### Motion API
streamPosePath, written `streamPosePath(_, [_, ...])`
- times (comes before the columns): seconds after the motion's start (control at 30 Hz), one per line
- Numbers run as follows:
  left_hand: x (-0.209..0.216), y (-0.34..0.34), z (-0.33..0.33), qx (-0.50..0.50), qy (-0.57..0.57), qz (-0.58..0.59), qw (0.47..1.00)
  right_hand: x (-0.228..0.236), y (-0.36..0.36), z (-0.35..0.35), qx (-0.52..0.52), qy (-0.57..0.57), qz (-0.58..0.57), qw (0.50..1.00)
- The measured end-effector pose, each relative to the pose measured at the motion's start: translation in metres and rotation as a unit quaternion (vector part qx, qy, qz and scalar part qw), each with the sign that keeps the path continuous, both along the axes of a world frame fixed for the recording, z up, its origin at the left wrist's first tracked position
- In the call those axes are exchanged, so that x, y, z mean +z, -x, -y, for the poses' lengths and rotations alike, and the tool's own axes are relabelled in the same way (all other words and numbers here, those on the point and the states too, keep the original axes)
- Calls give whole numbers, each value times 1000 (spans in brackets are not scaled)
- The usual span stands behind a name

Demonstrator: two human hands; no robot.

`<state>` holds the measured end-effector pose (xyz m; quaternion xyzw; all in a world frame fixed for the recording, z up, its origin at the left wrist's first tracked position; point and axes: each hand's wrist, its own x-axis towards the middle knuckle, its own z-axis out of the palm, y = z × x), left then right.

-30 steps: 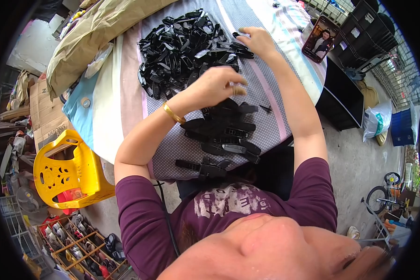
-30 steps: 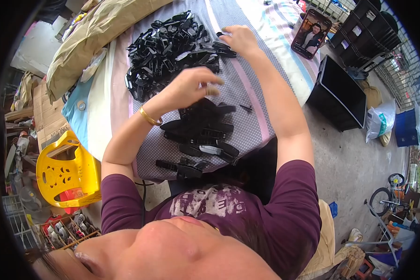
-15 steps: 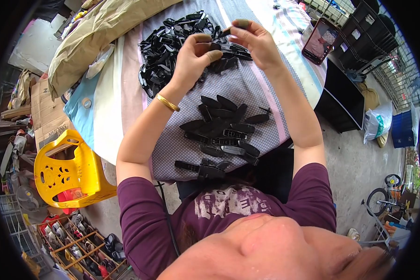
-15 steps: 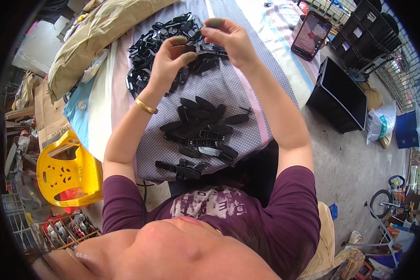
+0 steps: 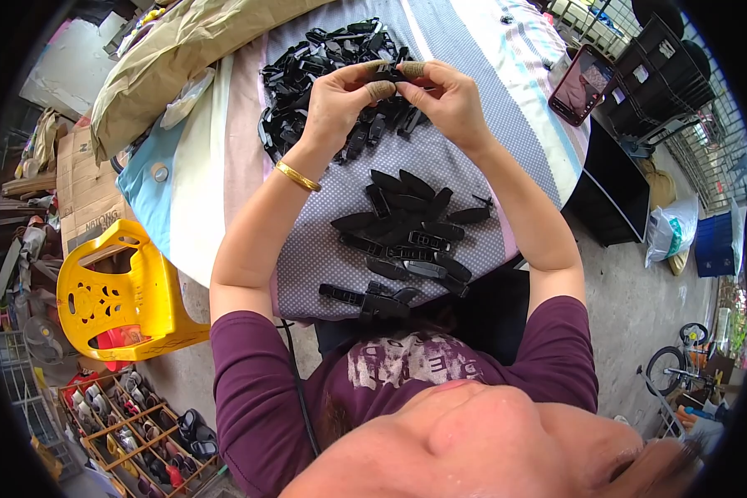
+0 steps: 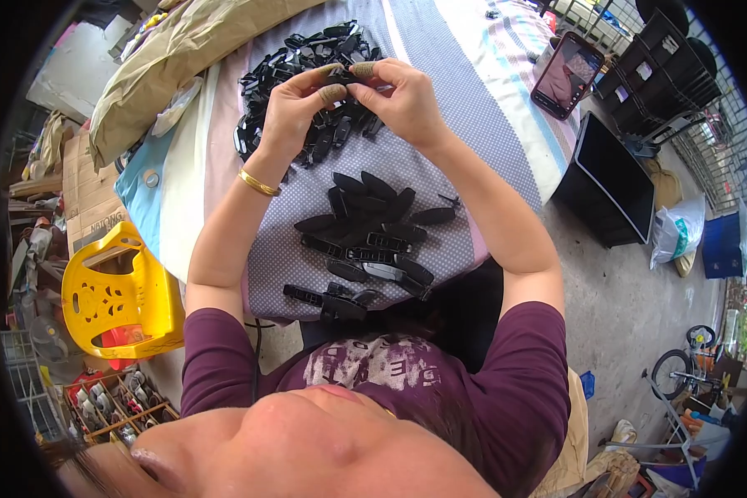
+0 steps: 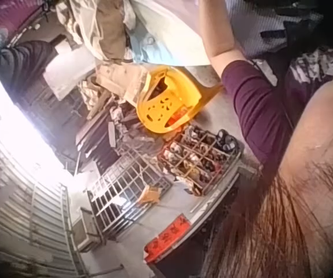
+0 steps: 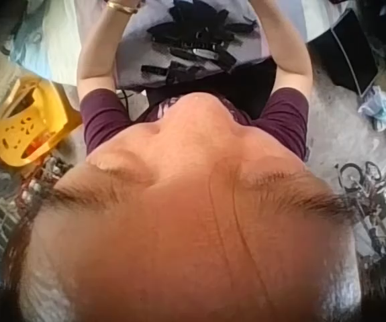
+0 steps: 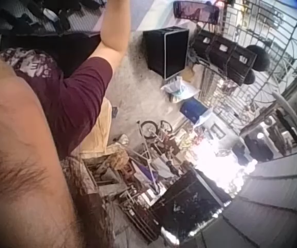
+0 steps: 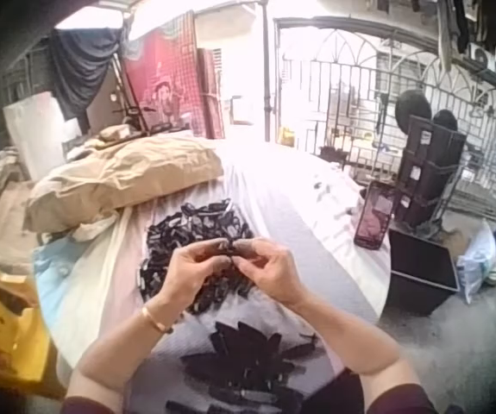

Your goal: Assembling black plastic buckle or clip components by hand at a table.

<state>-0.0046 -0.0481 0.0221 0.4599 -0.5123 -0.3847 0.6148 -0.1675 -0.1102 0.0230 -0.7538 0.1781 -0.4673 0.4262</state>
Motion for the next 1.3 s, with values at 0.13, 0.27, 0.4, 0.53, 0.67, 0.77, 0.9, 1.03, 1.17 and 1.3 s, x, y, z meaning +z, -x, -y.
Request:
streamPosePath(0.13, [-2, 8, -1, -10, 11, -80, 997, -1, -2, -2, -30, 68, -8, 997])
streamPosePath(0.27, [-2, 14, -3, 0, 4, -125, 992, 1, -7, -13, -108, 138, -52, 983])
streamPosePath(0.4, [6, 10, -4, -62, 32, -77, 995, 0, 2, 5, 50, -108, -162, 980])
streamPosePath(0.53, [8, 6, -6, -86, 28, -42, 995, -11, 2, 3, 50, -59, -144, 987])
streamPosePath(0.67, [12, 7, -5, -79, 31, -62, 994, -4, 4, 5, 55, -39, -165, 984])
streamPosePath(0.77, [16, 7, -12, -86, -2, 54, 995, 15, 19, 32, 161, -204, -236, 936])
streamPosePath(0.9, [25, 43, -25, -190, -60, 365, 909, -17, 45, 99, -28, -87, -199, 976])
streamPosePath(1.03, [0, 53, -21, -166, -38, 394, 903, -39, 28, 101, -120, 152, -282, 940])
streamPosePath(1.17, [-25, 47, 1, 80, 112, 555, 821, -42, 3, 86, -151, 209, -271, 927])
streamPosePath(1.3, [-28, 47, 9, 102, 95, 622, 771, -36, -7, 88, -107, 174, -404, 892])
